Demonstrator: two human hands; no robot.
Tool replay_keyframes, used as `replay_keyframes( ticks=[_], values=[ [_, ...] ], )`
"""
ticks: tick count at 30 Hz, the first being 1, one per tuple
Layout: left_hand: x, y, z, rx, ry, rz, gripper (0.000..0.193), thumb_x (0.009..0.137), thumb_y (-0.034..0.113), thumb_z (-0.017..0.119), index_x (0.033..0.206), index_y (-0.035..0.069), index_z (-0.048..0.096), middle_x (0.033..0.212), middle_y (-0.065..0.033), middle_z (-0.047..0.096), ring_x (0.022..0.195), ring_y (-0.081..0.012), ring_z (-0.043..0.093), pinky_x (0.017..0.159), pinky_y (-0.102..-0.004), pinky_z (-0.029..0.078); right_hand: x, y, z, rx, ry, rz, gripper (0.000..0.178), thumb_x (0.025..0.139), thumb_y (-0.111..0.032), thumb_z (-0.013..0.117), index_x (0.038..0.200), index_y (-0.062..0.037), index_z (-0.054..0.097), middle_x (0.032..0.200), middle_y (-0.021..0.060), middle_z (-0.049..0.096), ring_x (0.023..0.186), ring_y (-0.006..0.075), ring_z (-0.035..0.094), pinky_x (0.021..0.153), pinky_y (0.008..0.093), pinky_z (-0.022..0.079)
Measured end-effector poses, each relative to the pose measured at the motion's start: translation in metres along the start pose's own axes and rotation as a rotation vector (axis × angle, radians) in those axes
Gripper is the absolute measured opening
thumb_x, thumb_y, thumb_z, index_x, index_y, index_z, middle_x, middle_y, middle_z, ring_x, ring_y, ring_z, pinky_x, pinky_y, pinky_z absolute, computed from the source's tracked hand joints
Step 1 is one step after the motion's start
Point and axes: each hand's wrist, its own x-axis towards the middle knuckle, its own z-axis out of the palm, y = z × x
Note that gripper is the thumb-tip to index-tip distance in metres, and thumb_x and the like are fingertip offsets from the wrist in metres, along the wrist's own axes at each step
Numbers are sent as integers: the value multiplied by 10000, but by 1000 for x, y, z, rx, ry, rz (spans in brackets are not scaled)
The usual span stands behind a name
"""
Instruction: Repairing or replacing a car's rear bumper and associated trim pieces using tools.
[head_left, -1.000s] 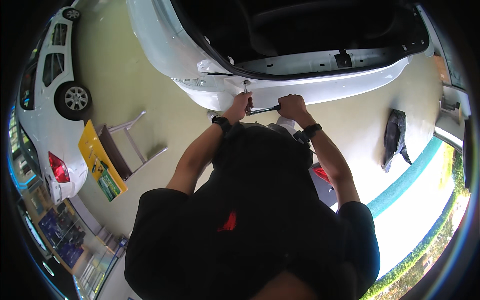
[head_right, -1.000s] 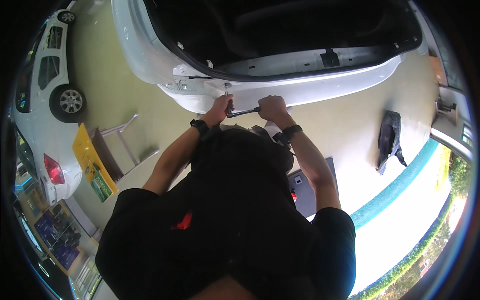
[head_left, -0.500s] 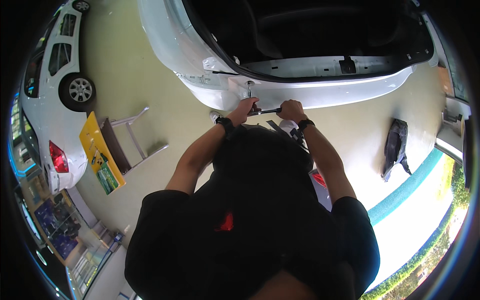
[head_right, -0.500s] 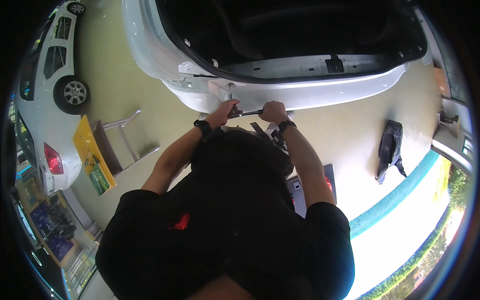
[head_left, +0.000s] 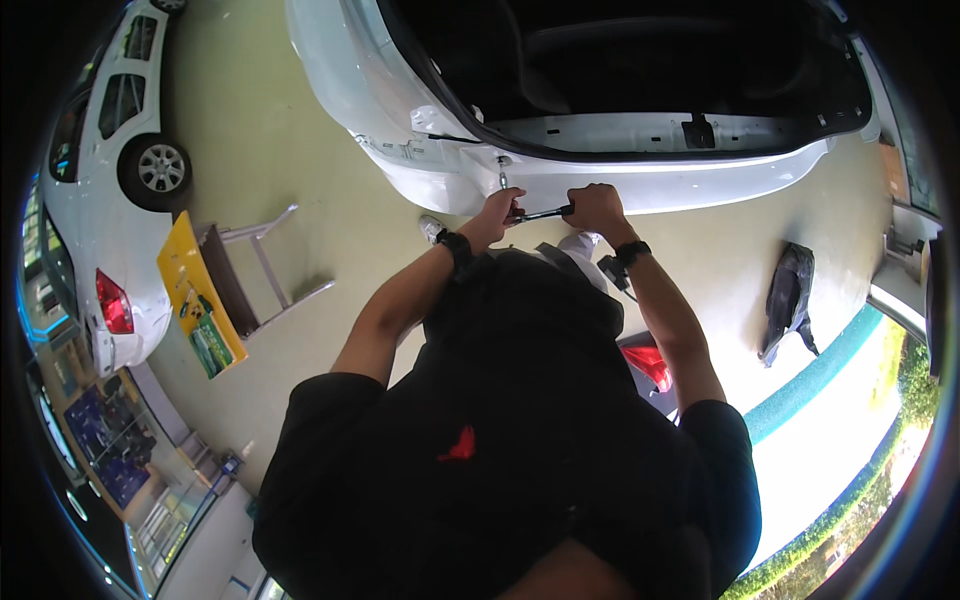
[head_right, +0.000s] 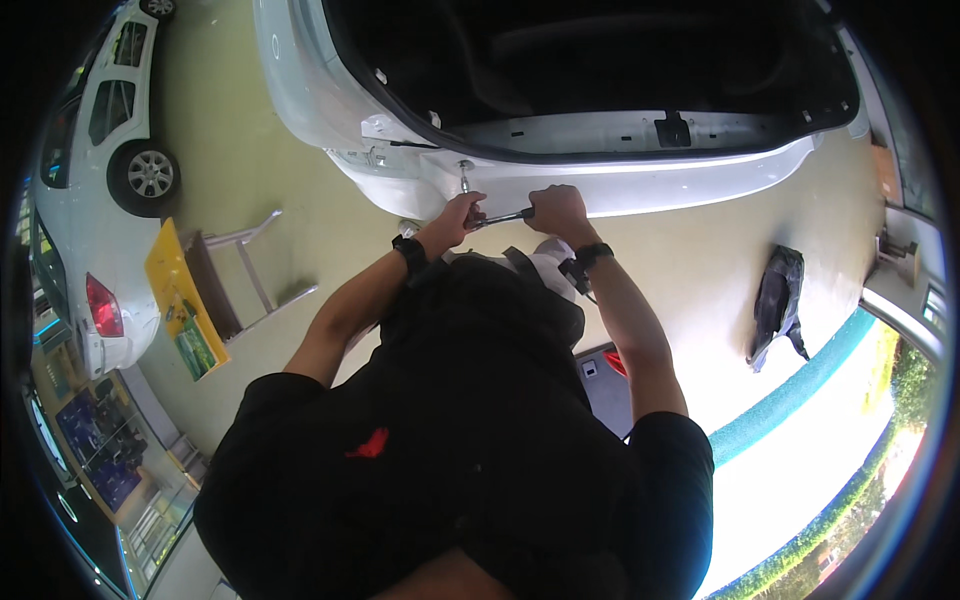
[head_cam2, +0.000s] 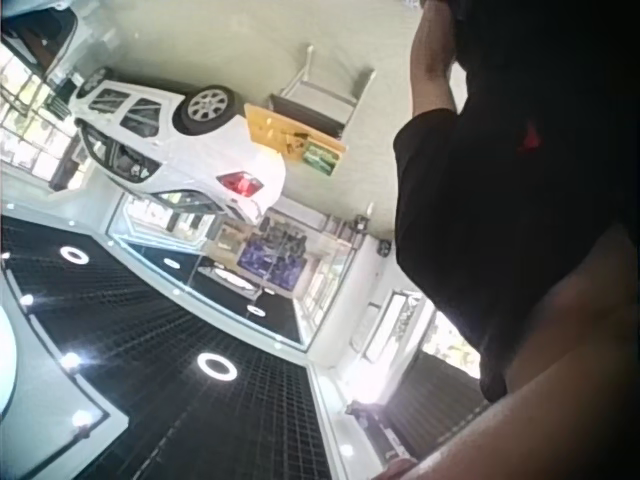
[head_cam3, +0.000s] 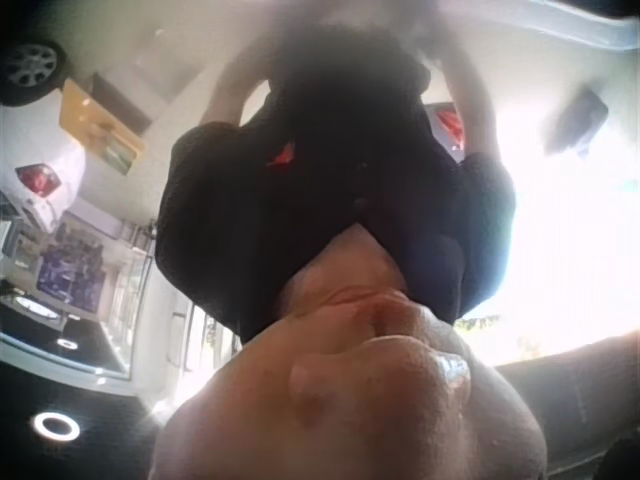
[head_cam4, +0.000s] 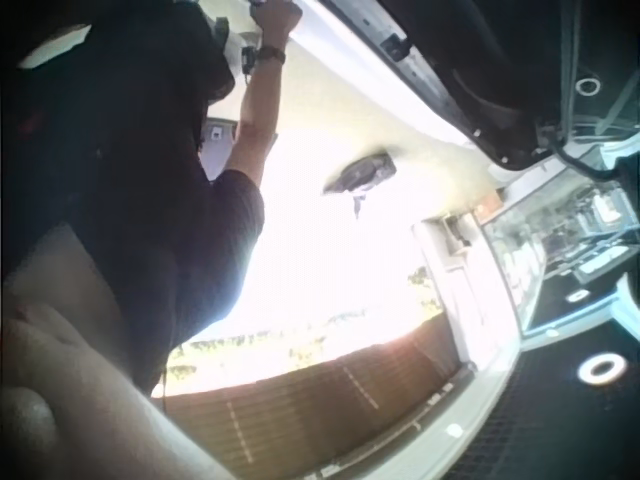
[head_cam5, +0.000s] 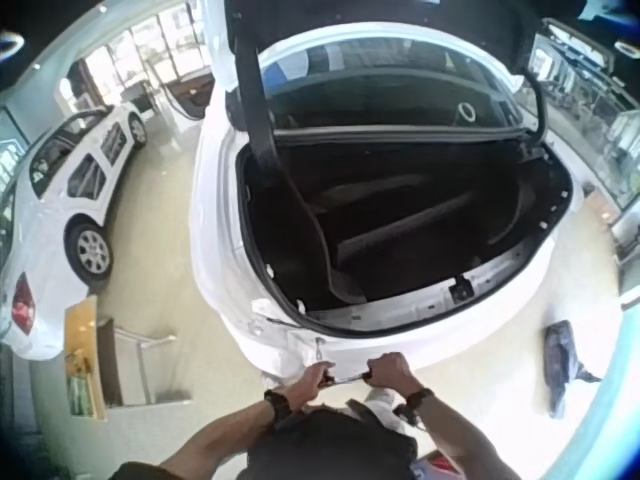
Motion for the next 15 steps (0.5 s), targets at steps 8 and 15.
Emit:
replay_keyframes(
  ticks=[8, 15],
  values=[
    [-7, -7, -11, -71, 70, -76, 137, 800, 174, 624, 765, 93, 519, 637, -5, 484, 614, -160, 544, 518, -270, 410, 2, 1, 44, 209, -129, 32, 292, 713, -356, 560, 752, -88, 671, 760, 119, 654, 737, 317, 628, 721, 418, 500],
    [-10, -4, -17, -222, 24, -117, 133, 784, 150, 641, 791, 72, 533, 683, -16, 526, 685, -141, 545, 568, -209, 420, -7, -25, -24, -104, -63, -77, 259, 702, -378, 601, 738, -128, 657, 722, 86, 651, 746, 259, 636, 690, 379, 505]
  ],
)
